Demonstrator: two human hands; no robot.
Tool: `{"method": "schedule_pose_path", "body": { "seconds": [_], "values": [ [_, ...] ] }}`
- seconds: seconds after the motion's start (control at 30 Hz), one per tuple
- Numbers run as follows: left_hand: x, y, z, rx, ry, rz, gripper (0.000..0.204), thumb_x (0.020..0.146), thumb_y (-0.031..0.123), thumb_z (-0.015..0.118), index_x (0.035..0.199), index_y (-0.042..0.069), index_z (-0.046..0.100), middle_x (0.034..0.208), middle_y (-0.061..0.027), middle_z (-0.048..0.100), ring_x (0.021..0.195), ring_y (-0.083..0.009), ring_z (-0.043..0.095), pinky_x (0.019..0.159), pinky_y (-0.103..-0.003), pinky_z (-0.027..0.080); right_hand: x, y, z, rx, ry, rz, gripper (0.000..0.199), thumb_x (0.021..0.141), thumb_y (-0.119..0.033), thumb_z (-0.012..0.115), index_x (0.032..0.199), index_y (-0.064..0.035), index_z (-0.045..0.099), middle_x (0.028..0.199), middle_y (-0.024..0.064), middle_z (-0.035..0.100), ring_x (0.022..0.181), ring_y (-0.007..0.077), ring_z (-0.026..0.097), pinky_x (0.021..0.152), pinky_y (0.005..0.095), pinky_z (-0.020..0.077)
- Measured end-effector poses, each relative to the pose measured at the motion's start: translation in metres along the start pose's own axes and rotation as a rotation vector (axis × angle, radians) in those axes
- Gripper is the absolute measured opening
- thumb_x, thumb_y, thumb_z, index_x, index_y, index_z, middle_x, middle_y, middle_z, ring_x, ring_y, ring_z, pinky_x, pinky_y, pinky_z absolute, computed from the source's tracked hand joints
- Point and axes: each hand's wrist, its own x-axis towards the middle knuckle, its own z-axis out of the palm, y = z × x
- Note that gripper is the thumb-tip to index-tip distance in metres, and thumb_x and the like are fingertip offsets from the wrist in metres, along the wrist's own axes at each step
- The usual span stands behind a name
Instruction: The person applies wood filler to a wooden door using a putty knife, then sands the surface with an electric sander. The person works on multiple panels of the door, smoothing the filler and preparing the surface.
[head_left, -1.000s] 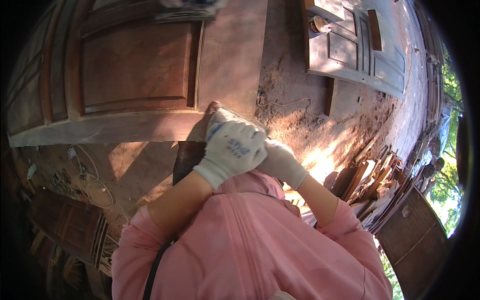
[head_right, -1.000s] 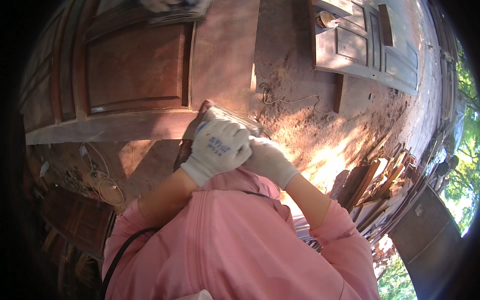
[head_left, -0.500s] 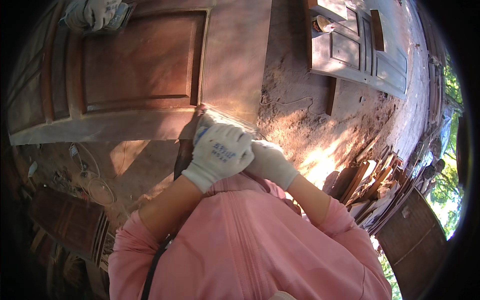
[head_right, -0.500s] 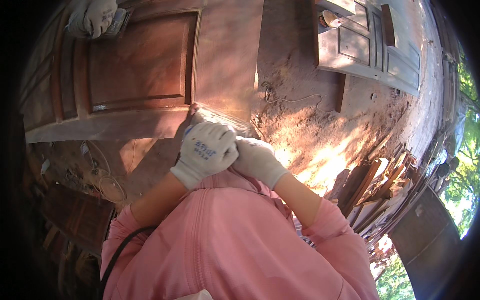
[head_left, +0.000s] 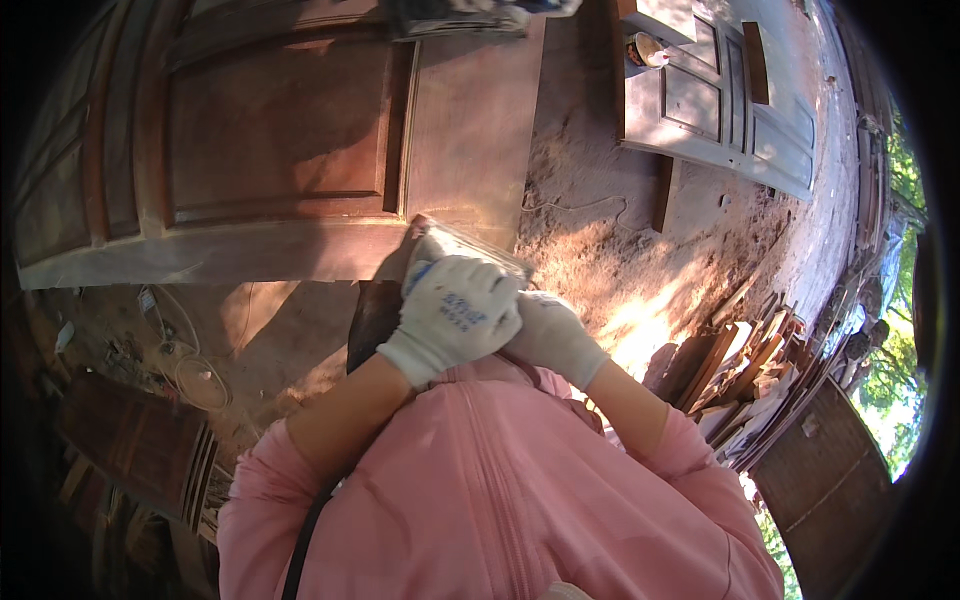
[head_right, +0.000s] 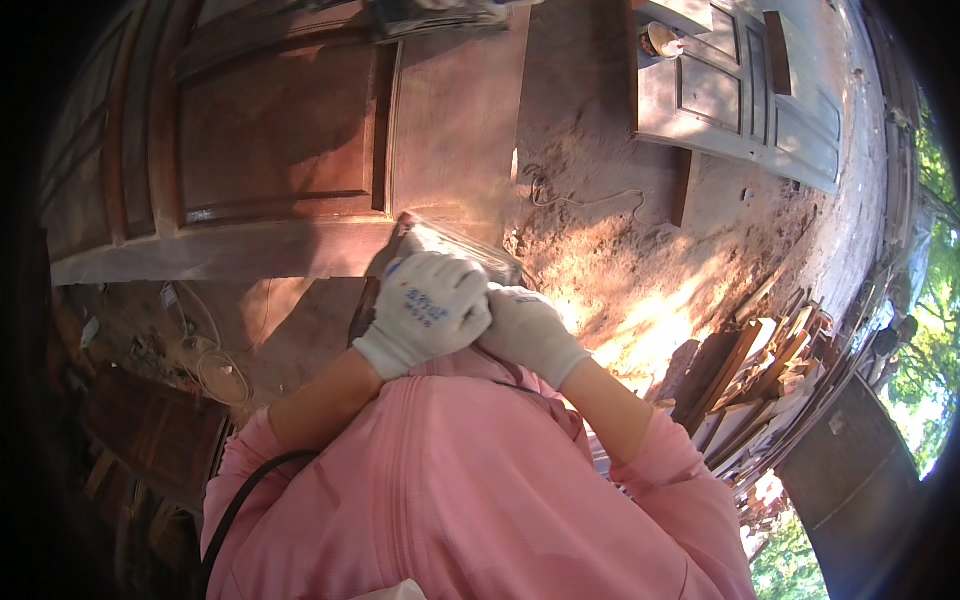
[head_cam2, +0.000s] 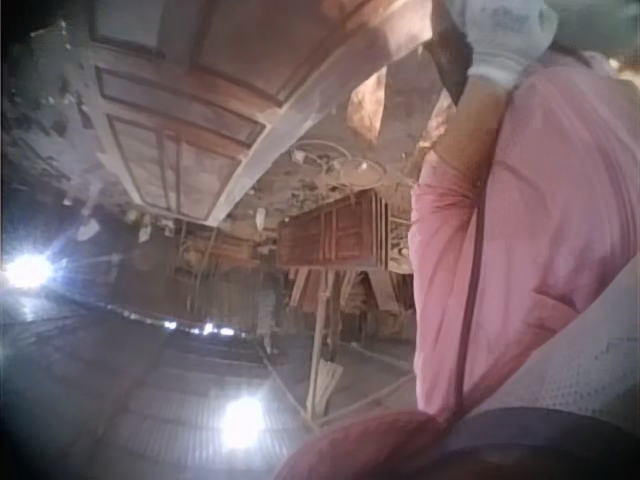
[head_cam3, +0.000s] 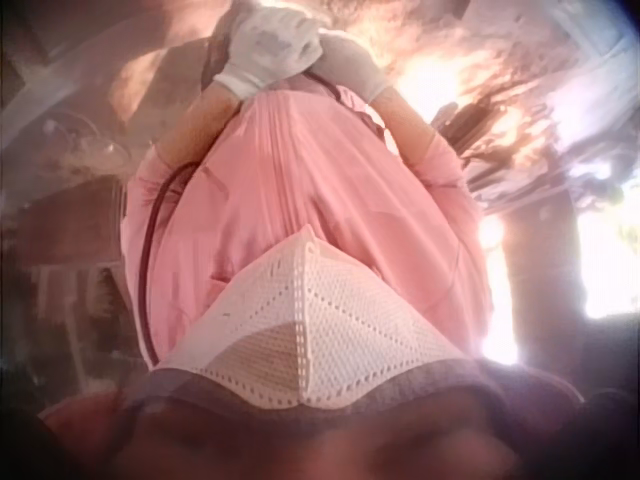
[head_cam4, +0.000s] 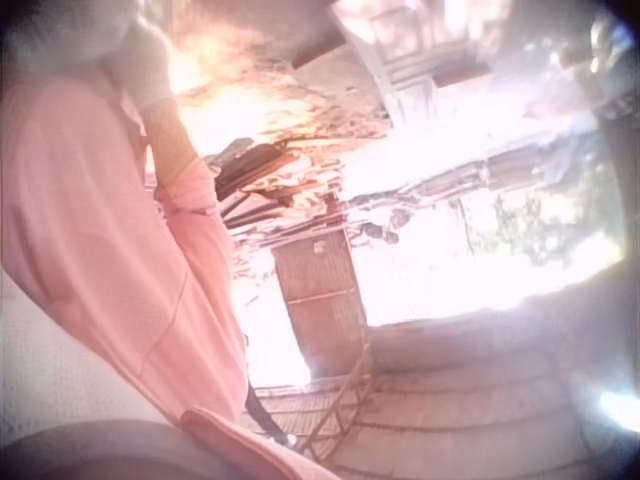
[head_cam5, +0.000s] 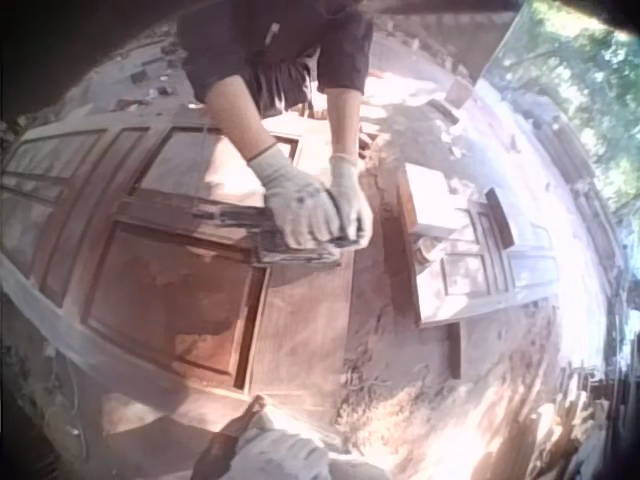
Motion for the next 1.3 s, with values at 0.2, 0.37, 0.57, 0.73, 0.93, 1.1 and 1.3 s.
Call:
{"method": "schedule_pose_path", "body": {
  "seconds": [0.2,0.37,0.57,0.73,0.93,1.1,1.3],
  "values": [
    [0.003,0.02,0.022,-0.015,-0.047,0.024,0.012,0.082,0.026,0.064,0.084,0.015,0.065,0.08,-0.005,0.063,0.076,-0.0239,0.064,0.074,-0.04,0.05,-0.018,0.037,0.017,-0.071,-0.01,0.088,0.038,0.092,-0.036,0.064,0.114,-0.0059,0.069,0.105,0.0207,0.073,0.099,0.0366,0.072,0.084,0.0462,0.0576],
    [0.019,0.019,0.01,-0.068,-0.036,-0.043,0.009,0.084,0.023,0.063,0.086,0.014,0.066,0.078,-0.0047,0.063,0.077,-0.0246,0.065,0.071,-0.042,0.05,-0.019,0.027,-0.025,-0.047,0.009,-0.005,0.04,0.095,-0.044,0.059,0.114,-0.0085,0.066,0.108,0.0202,0.073,0.099,0.0386,0.071,0.084,0.048,0.0571],
    [0.008,0.016,0.012,-0.037,0.037,-0.127,0.006,0.083,0.017,0.065,0.086,0.011,0.063,0.08,-0.0052,0.063,0.078,-0.0258,0.064,0.074,-0.042,0.05,-0.003,0.029,-0.024,-0.084,0.022,-0.078,0.041,0.093,-0.045,0.061,0.11,-0.0089,0.069,0.1,0.0182,0.075,0.095,0.0369,0.072,0.084,0.047,0.0567],
    [0.011,0.015,0.012,-0.003,0.053,-0.167,0.007,0.084,0.016,0.063,0.088,0.011,0.064,0.081,-0.0057,0.063,0.078,-0.0264,0.064,0.075,-0.042,0.05,0.0,0.025,-0.041,-0.175,0.001,-0.079,0.039,0.094,-0.043,0.059,0.11,-0.0095,0.069,0.105,0.0168,0.075,0.096,0.0361,0.072,0.086,0.0454,0.0567],
    [0.014,0.022,0.017,-0.025,0.082,-0.168,0.008,0.084,0.016,0.064,0.089,0.01,0.063,0.081,-0.0067,0.063,0.079,-0.0271,0.065,0.075,-0.042,0.051,0.007,0.06,-0.022,-0.167,0.029,-0.199,0.039,0.094,-0.043,0.059,0.106,-0.007,0.069,0.103,0.0176,0.075,0.098,0.0359,0.072,0.086,0.0462,0.0567],
    [0.015,0.021,0.02,-0.039,0.094,-0.141,0.014,0.084,0.018,0.064,0.094,0.01,0.067,0.084,-0.006,0.065,0.082,-0.0271,0.066,0.076,-0.042,0.051,-0.001,0.049,-0.034,-0.171,-0.019,-0.136,0.038,0.093,-0.041,0.06,0.104,-0.0054,0.069,0.1,0.0193,0.075,0.097,0.0367,0.072,0.086,0.0462,0.0562],
    [0.005,0.018,0.012,0.033,-0.028,-0.153,0.011,0.083,0.02,0.064,0.09,0.012,0.065,0.085,-0.0057,0.065,0.081,-0.0256,0.066,0.077,-0.041,0.052,-0.004,0.027,-0.031,-0.114,-0.038,-0.056,0.041,0.091,-0.042,0.062,0.112,-0.0067,0.066,0.104,0.0187,0.074,0.101,0.0373,0.071,0.088,0.0464,0.0553]
  ]
}}
